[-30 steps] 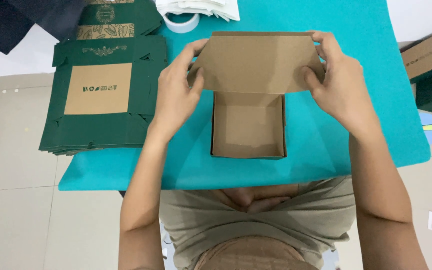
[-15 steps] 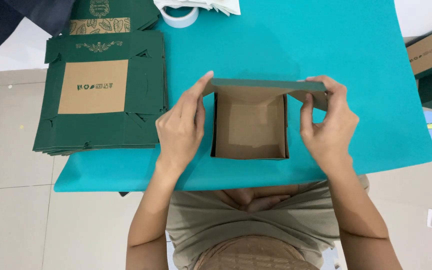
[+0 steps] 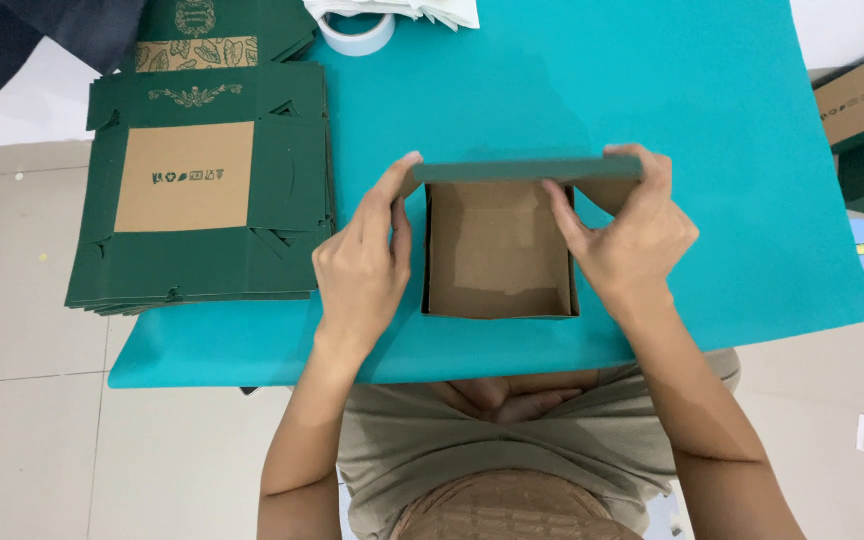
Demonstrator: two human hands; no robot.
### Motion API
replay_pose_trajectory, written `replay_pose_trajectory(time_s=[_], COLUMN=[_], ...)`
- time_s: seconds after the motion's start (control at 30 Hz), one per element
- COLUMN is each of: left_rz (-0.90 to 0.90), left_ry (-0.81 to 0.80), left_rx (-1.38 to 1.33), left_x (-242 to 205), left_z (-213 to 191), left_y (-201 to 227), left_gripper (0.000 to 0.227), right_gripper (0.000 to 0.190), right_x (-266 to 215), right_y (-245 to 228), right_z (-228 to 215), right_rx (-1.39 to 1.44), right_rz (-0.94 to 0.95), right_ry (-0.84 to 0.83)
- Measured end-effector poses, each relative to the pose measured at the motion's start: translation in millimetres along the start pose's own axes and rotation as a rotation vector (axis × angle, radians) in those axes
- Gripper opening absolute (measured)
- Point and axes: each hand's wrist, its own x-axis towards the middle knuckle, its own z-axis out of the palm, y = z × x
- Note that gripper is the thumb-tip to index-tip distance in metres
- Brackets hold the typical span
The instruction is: The person folds a flat green cardboard sheet into a box by creasing and tucking flaps, then closes the lid to form a finished box. The completed box is placed aside, and the person reaches for another flat sheet to begin the next unit.
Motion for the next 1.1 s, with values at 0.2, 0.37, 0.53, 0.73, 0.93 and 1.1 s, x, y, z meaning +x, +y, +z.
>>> replay_pose_trajectory(time_s=[0.2, 0.37, 0.53, 0.73, 0.93, 1.1], left_rz=[0.051, 0.055, -0.225, -0.269, -0.294, -0.296], left_ry=[-0.023, -0.112, -0.242, -0.242, -0.266, -0.245], left_rx=[0.109, 0.053, -0.498, -0.644, -0.692, -0.736], left_x=[-34, -68, -73, -66, -70, -76], left_z=[-9, -6, -1, -3, -4, 3], left_y=[-6, -11, 1, 8, 9, 8], left_gripper=[0.032, 0.032, 0.041, 0.038, 0.037, 0.037], right_gripper=[0.032, 0.045, 0.048, 0.046, 0.047, 0.047], right_x=[-7, -16, -21, -22, -31, -41], right_y=[2, -10, -14, -11, -13, -13], right_z=[-35, -57, -60, -55, -51, -48], right_rx=[0.081, 0.172, 0.465, 0.662, 0.692, 0.69], right_rz=[-0.111, -0.136, -0.003, 0.102, 0.117, 0.107], right_ry=[-0.171, -0.29, -0.37, -0.347, -0.322, -0.324])
